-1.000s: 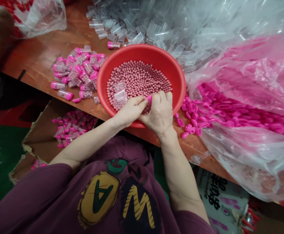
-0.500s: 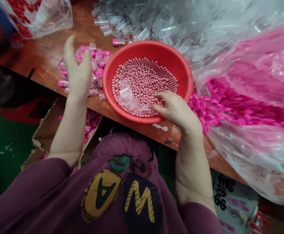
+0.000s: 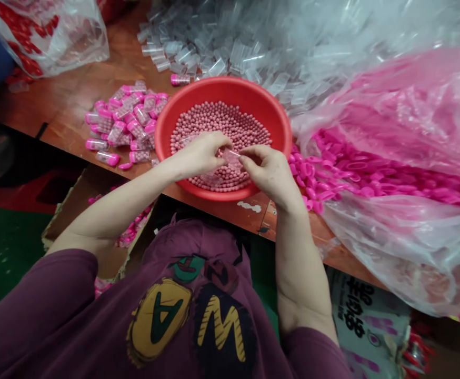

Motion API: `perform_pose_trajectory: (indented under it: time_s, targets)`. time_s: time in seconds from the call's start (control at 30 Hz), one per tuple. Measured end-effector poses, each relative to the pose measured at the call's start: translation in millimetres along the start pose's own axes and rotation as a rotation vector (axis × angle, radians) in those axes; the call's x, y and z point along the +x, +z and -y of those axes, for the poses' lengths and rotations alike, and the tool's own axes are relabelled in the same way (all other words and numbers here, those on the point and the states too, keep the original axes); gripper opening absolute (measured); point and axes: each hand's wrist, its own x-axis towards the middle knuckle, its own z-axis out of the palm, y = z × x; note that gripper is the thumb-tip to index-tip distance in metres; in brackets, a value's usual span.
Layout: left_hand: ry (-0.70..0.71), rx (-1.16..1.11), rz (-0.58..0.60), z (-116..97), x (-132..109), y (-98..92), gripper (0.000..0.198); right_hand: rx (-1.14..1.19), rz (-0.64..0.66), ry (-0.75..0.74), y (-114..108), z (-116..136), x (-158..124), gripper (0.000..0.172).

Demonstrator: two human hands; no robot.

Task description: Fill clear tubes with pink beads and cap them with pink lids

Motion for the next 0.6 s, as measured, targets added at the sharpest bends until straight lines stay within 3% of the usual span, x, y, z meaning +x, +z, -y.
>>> perform_pose_trajectory:
  time_s: [0.13,0.23,0.3,0.37,0.47,0.6]
  targets:
    - [0.133,0.209,-0.012,-21,3,2.5,0.036,0.179,-0.033,0.104,3,-6,8,0.021]
    - [0.126,0.311,0.056,-27,13,-1.1,0.04,0.164,-0.087,0.088,-3,-11,11,0.028]
    - [0.084,0.36,0.096,-22,24,-3.2,0.04,0.174,-0.194,0.04,-15,-14,4,0.035]
    - [0.052,0.426,0.168,-14,34,-2.4,0.045,0.23,-0.328,0.007,-35,-21,-10,0.037]
    - [0.092,0.551,0.38,-3,44,3.7,0.046,0.307,-0.475,0.055,-68,-39,-46,0.028]
    - [0.171,0.558,0.614,1,55,9.0,0.039,0.085,-0.503,0.222,-90,-78,-95,0.016]
